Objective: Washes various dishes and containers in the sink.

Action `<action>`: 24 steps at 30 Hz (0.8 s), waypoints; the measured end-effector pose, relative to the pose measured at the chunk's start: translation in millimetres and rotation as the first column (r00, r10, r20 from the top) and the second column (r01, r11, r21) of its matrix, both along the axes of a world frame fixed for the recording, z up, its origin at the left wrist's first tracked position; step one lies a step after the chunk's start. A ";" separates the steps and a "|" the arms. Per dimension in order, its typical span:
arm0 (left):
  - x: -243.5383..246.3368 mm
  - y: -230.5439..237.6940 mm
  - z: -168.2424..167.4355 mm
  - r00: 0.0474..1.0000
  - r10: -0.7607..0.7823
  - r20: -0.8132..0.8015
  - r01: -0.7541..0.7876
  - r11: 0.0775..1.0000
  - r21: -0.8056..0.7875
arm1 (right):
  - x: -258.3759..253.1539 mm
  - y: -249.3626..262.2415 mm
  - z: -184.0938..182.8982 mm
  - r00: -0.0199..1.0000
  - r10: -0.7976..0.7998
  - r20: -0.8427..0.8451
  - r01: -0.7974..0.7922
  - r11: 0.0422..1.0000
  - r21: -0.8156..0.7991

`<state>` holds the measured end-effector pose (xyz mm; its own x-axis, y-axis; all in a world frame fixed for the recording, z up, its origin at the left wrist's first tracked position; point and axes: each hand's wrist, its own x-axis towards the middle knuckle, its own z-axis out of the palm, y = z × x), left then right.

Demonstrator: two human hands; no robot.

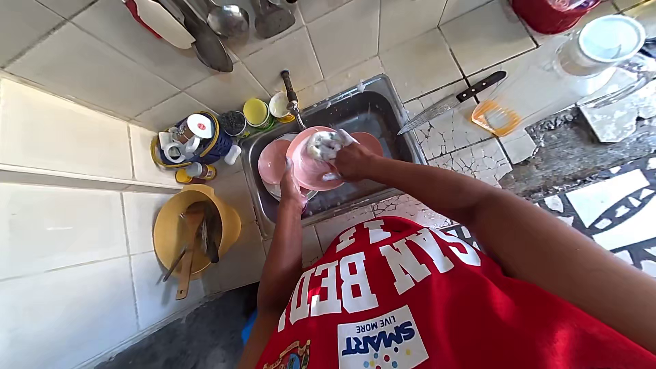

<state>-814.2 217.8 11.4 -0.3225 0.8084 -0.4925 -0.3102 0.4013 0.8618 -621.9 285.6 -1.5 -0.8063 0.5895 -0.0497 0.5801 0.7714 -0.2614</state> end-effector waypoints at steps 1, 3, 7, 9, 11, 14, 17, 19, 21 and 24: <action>2.8 1.9 0.8 1.000 -0.011 0.014 0.011 1.000 -0.004 | -6.8 3.0 -6.8 0.997 -0.030 -0.069 0.028 0.999 -0.039; 7.2 2.3 2.5 0.998 -0.050 0.047 0.049 0.998 0.024 | -19.8 -1.5 -11.3 0.989 -0.066 -0.132 0.049 0.991 -0.128; 15.1 0.6 -3.8 0.972 -0.149 0.181 0.121 0.980 0.159 | -42.4 -21.4 4.6 0.947 -0.080 -0.311 -0.070 0.894 -0.442; 14.1 1.6 -2.1 0.978 -0.139 0.154 0.118 0.983 0.138 | -45.3 -24.7 1.1 0.886 -0.019 -0.463 -0.211 0.873 -0.440; 15.0 2.2 4.3 0.987 -0.087 0.134 0.084 0.996 0.028 | -41.7 -23.3 -1.5 0.914 0.076 -0.398 -0.228 0.908 -0.352; 11.3 5.4 10.9 0.987 -0.077 0.139 0.091 0.991 -0.099 | -30.1 -26.1 14.4 0.943 0.010 -0.332 -0.127 0.934 -0.334; 4.1 11.9 -0.5 0.990 -0.113 0.082 0.119 0.990 -0.072 | -13.4 -17.5 47.5 0.834 -0.315 -0.452 -0.022 0.801 -0.598; -3.6 12.1 -11.0 0.986 -0.115 0.124 0.115 0.993 0.001 | -3.7 -8.4 53.8 0.563 -0.625 -0.541 -0.113 0.591 -0.799; -13.7 5.0 -18.9 0.947 -0.199 0.252 0.167 0.976 0.143 | 3.1 6.2 40.7 0.297 -0.813 -0.501 -0.293 0.421 -0.858; -11.4 -10.2 -17.3 0.917 -0.177 0.358 0.079 0.959 0.272 | 23.3 35.1 6.4 0.284 -0.799 -0.529 -0.047 0.540 -0.840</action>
